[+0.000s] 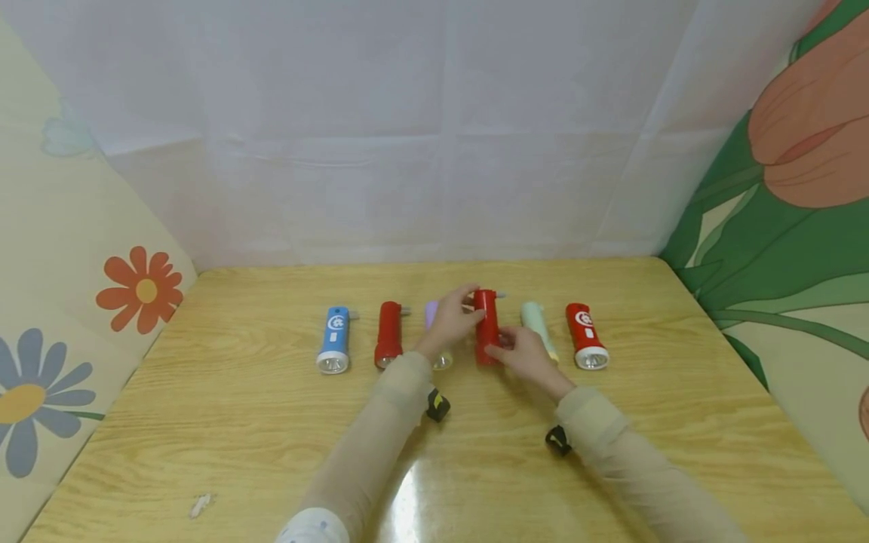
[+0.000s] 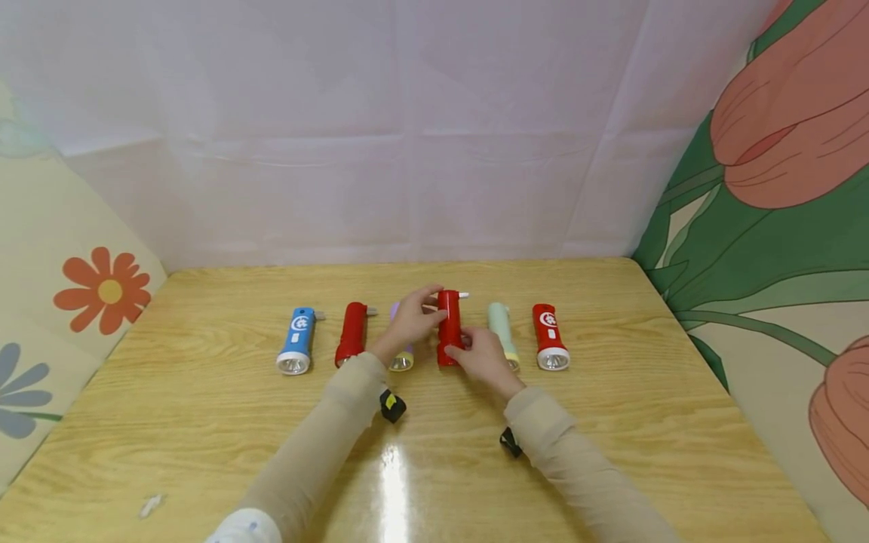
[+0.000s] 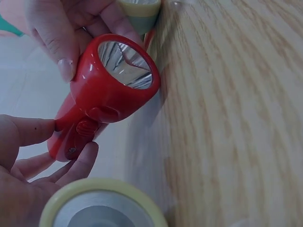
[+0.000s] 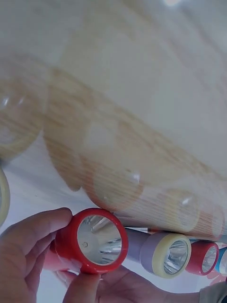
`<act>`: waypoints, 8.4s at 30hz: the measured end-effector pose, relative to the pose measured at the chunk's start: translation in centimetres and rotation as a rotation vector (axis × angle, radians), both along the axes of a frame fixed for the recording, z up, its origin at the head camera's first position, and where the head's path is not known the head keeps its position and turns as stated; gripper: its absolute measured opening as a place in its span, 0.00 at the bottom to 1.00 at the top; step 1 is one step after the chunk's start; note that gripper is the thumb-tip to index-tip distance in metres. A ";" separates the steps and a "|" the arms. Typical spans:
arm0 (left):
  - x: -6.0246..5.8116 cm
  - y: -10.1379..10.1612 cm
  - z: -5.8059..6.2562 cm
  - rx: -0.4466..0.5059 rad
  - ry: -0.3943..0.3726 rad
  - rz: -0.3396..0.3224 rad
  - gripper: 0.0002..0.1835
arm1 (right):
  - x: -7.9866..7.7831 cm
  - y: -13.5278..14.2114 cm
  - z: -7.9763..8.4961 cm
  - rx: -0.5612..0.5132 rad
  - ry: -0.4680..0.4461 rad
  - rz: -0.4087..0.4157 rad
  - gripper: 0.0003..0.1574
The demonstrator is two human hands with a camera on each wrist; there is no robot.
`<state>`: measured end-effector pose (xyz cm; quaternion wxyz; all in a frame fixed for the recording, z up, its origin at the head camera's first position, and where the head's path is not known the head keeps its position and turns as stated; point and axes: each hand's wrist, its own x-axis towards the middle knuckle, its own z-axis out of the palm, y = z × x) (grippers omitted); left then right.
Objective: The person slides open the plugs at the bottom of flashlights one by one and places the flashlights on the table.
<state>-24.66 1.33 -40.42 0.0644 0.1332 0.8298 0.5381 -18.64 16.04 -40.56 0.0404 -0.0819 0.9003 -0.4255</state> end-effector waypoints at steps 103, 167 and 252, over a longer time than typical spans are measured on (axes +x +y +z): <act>-0.8 5.0 1.0 -0.206 0.144 -0.151 0.20 | 3.6 8.1 1.7 0.135 0.190 -0.144 0.22; -6.2 8.5 -2.7 -0.365 0.049 -0.215 0.17 | 2.0 6.9 0.1 0.120 0.015 -0.172 0.15; -2.0 7.3 1.8 0.077 0.163 -0.035 0.09 | 0.8 7.0 -0.6 0.092 0.107 -0.053 0.28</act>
